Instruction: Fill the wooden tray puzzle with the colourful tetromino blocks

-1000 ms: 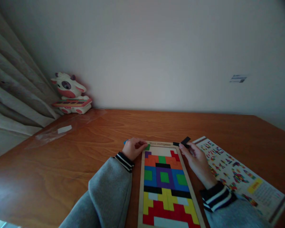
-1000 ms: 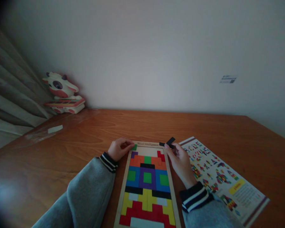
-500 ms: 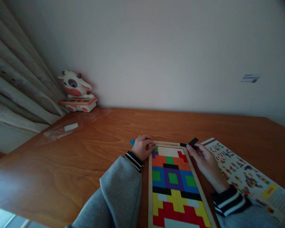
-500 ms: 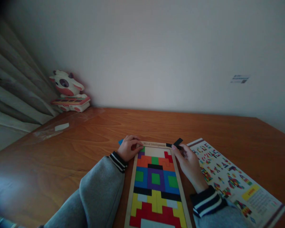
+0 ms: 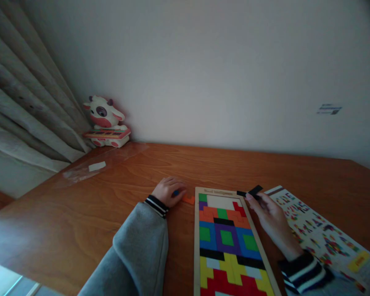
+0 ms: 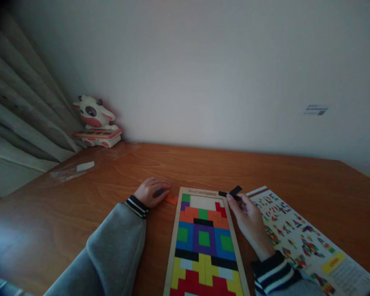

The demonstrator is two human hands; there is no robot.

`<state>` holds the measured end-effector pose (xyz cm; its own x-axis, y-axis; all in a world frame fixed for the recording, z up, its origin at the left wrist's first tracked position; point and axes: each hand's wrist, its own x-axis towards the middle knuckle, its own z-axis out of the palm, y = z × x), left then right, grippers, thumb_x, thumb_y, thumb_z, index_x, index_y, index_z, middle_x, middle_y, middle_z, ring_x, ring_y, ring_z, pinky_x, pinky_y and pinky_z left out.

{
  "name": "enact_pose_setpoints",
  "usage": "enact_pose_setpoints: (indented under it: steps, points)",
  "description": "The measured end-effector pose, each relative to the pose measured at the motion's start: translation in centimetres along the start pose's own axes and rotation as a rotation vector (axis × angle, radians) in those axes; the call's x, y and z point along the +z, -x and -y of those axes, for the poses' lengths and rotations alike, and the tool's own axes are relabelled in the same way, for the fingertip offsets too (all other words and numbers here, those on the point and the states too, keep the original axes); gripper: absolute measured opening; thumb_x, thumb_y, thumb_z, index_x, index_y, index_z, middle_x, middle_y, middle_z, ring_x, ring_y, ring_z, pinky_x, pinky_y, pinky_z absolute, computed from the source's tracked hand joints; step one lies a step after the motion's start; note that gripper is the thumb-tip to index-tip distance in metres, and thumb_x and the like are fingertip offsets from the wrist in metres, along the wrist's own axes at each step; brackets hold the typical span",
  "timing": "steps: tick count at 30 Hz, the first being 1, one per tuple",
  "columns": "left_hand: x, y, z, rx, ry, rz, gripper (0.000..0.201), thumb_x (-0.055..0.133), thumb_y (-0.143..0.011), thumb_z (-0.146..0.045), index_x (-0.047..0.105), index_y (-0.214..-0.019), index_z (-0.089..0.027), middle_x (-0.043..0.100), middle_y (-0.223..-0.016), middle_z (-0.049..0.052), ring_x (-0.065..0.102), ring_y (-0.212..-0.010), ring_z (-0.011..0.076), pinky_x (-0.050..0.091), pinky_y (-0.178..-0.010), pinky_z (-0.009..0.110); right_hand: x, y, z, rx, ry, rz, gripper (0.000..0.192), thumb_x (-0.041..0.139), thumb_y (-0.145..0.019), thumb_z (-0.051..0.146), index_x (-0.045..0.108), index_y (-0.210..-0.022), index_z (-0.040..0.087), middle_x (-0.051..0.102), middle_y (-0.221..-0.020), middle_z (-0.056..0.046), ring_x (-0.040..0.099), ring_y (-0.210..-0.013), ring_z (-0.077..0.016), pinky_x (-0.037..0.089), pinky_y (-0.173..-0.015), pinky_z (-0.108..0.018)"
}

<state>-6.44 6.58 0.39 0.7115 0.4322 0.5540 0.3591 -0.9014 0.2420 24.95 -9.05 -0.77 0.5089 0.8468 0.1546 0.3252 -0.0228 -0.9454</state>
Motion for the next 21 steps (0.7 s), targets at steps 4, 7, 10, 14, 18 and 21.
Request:
enact_pose_setpoints:
  steps: [4,7,10,14,18,21]
  points:
    - [-1.1,1.9,2.3,-0.034,-0.012,0.067,0.029,0.066,-0.088,-0.038,0.069,-0.112,-0.021,0.075,-0.105,0.009,0.069,-0.100,0.0232,0.055,-0.092,0.037,-0.1,0.1,0.1,-0.011,0.034,0.006,0.041,0.065,-0.079,0.061,0.067,-0.088,0.021,0.074,-0.085,-0.007,0.068,-0.079,-0.0254,0.055,-0.064,-0.034]
    - [-0.9,2.3,2.6,-0.075,-0.022,0.053,0.028,0.065,-0.088,-0.036,0.070,-0.111,-0.021,0.075,-0.105,0.009,0.070,-0.098,0.0236,0.057,-0.090,0.037,-0.1,0.1,0.1,-0.010,0.039,0.033,0.041,0.062,-0.082,0.061,0.068,-0.093,0.021,0.074,-0.091,-0.008,0.069,-0.083,-0.0265,0.055,-0.067,-0.035]
    - [-0.6,2.0,2.4,-0.078,0.003,0.015,0.025,0.064,-0.087,-0.033,0.071,-0.108,-0.022,0.076,-0.103,0.008,0.072,-0.095,0.0224,0.059,-0.087,0.035,-0.1,0.0,0.0,-0.023,0.050,0.054,0.038,0.059,-0.084,0.059,0.067,-0.093,0.022,0.074,-0.086,-0.006,0.069,-0.083,-0.0262,0.055,-0.067,-0.035]
    - [-0.5,1.9,2.2,-0.062,-0.005,-0.039,0.026,0.063,-0.085,-0.028,0.071,-0.109,-0.023,0.076,-0.102,0.006,0.074,-0.089,0.0191,0.061,-0.084,0.029,0.0,-0.1,0.0,-0.050,0.025,0.031,0.036,0.060,-0.085,0.058,0.067,-0.087,0.023,0.071,-0.076,-0.004,0.068,-0.078,-0.0252,0.054,-0.066,-0.034]
    - [-0.5,2.1,2.5,-0.040,-0.047,-0.041,0.030,0.055,-0.087,-0.021,0.071,-0.112,-0.023,0.076,-0.103,0.005,0.075,-0.086,0.0173,0.061,-0.080,0.025,0.0,-0.1,0.1,-0.080,0.030,0.028,0.038,0.059,-0.086,0.056,0.069,-0.093,0.021,0.073,-0.084,-0.006,0.068,-0.083,-0.0251,0.053,-0.069,-0.033]
    - [-0.6,2.1,2.7,-0.051,-0.039,-0.018,0.031,0.053,-0.090,-0.021,0.070,-0.116,-0.023,0.076,-0.105,0.005,0.074,-0.088,0.0179,0.062,-0.081,0.026,-0.1,-0.1,0.1,-0.091,0.040,0.016,0.039,0.060,-0.086,0.055,0.069,-0.098,0.020,0.074,-0.093,-0.007,0.068,-0.088,-0.0253,0.053,-0.074,-0.034]
